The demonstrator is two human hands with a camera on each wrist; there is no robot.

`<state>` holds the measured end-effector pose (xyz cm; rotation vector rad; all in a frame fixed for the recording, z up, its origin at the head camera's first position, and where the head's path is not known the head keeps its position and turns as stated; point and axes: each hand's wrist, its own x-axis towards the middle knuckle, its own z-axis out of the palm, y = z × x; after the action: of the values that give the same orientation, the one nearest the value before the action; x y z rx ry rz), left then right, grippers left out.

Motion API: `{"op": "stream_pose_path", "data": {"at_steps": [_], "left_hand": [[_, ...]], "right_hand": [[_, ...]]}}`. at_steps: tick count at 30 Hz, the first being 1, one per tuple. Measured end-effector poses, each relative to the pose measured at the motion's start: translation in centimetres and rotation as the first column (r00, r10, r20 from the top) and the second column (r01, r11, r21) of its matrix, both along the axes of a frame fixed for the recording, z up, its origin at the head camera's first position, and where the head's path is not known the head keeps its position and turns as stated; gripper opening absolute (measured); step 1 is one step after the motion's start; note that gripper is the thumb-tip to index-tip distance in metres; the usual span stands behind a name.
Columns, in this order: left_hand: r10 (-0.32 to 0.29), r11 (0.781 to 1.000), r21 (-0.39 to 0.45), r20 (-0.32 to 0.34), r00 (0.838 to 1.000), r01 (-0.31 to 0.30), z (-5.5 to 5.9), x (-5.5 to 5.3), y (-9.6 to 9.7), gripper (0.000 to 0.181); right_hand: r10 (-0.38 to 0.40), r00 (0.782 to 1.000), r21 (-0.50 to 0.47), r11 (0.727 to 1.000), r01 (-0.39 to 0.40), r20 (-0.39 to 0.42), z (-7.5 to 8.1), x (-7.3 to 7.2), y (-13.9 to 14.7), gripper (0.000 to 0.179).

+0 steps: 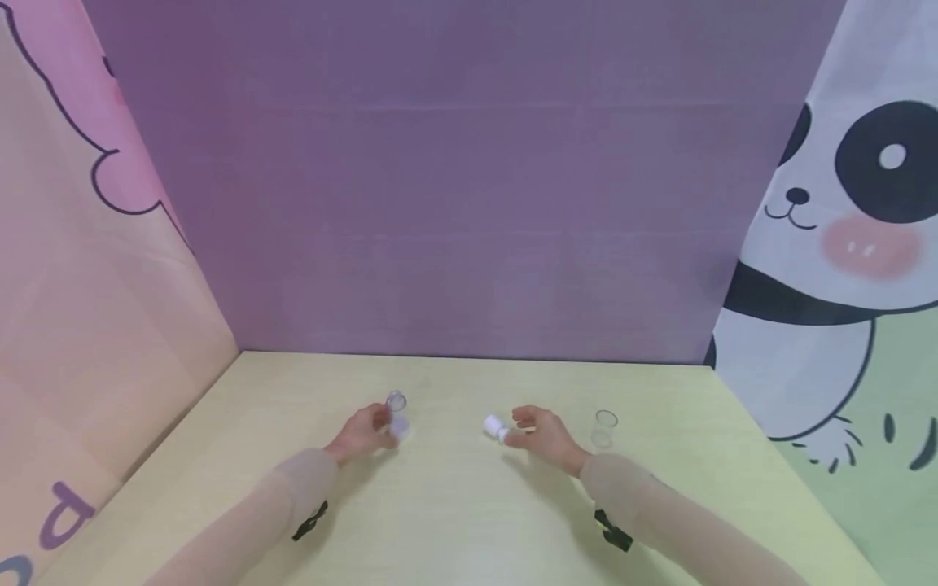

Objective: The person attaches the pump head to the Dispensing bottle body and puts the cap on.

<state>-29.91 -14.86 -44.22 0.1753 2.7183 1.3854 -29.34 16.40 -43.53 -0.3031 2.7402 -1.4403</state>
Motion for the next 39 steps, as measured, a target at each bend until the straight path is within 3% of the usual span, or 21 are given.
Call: {"op": "stream_pose_path", "data": {"at_steps": [11, 20, 28, 39], "left_hand": [[0.035, 0.998, 0.061, -0.004, 0.999, -0.035, -0.5, 0.0, 0.1, 0.058], [0.032, 0.989, 0.145, 0.010, 0.999, -0.033, -0.9, -0.6, 0.0, 0.055], [0.033, 0.989, 0.142, 0.012, 0.999, -0.034, -1.1, -1.0, 0.4, 0.050], [0.041, 0.992, 0.117, 0.008, 0.999, -0.042, -1.2, -1.3, 0.4, 0.049]], "right_hand": [[0.023, 1.000, 0.038, 0.999, -0.023, -0.002, -0.9, -0.1, -1.5, 0.054], [-0.007, 0.998, 0.045, 0.999, 0.010, -0.067, -1.7, -1.1, -2.5, 0.039], [-0.046, 0.994, 0.037, 0.998, 0.050, -0.097, -2.1, -1.1, -2.8, 0.029], [-0.026, 0.993, 0.054, 0.998, 0.032, -0.114, -1.8, -1.5, -2.4, 0.023]]}}
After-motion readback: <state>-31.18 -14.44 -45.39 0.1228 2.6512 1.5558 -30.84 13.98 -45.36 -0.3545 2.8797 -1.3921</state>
